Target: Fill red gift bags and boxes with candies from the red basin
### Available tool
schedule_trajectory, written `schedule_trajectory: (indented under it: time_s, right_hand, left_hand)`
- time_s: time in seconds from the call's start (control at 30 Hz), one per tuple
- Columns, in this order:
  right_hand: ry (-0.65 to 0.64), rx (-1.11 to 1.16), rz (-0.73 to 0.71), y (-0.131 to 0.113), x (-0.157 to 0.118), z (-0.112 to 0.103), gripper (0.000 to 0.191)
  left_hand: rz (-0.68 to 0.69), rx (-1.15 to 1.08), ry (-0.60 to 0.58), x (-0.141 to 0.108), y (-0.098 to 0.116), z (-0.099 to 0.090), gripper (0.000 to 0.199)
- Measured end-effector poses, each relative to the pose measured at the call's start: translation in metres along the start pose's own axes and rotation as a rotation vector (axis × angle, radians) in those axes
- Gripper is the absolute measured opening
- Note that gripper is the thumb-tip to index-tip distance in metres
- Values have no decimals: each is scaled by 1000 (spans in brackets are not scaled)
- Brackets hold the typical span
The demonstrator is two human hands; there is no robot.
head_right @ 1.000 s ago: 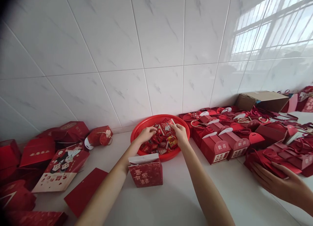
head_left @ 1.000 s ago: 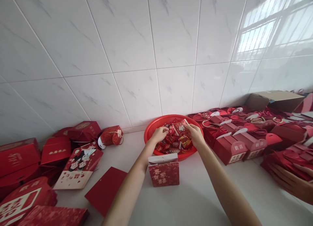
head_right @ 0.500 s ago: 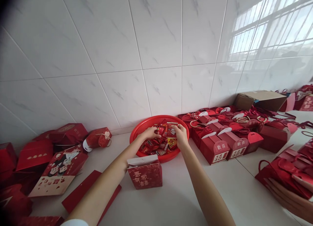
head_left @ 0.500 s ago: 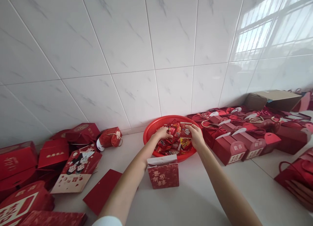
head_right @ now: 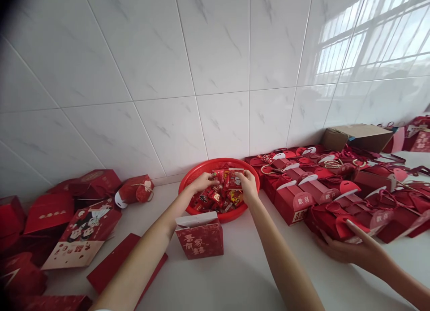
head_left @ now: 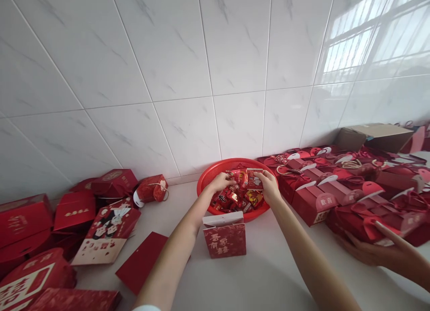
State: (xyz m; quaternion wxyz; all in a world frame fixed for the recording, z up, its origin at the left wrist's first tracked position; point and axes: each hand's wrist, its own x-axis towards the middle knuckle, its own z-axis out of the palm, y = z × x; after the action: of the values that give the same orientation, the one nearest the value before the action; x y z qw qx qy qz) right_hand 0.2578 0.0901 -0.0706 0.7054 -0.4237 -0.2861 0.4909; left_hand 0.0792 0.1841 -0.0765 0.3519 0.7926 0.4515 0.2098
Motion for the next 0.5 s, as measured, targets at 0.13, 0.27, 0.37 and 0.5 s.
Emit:
schedule_trajectory:
  time_s: [0.13,0.27,0.37,0.5]
  right_hand:
    - [4,-7,8,0,1,0,26]
    - [-5,-19,4,2,2,-1,26]
    - [2,-82,0,4,4,-2,28]
    - [70,-242,-51,9,9,-4,35]
  left_hand:
    - [100,-174,144,-5,2,-3,44]
    - [183,-414,224,-8,7,-1,41]
    - [177,-453,234,-9,9,-1,38]
    - [197,-439,230,-11,11,-2,35]
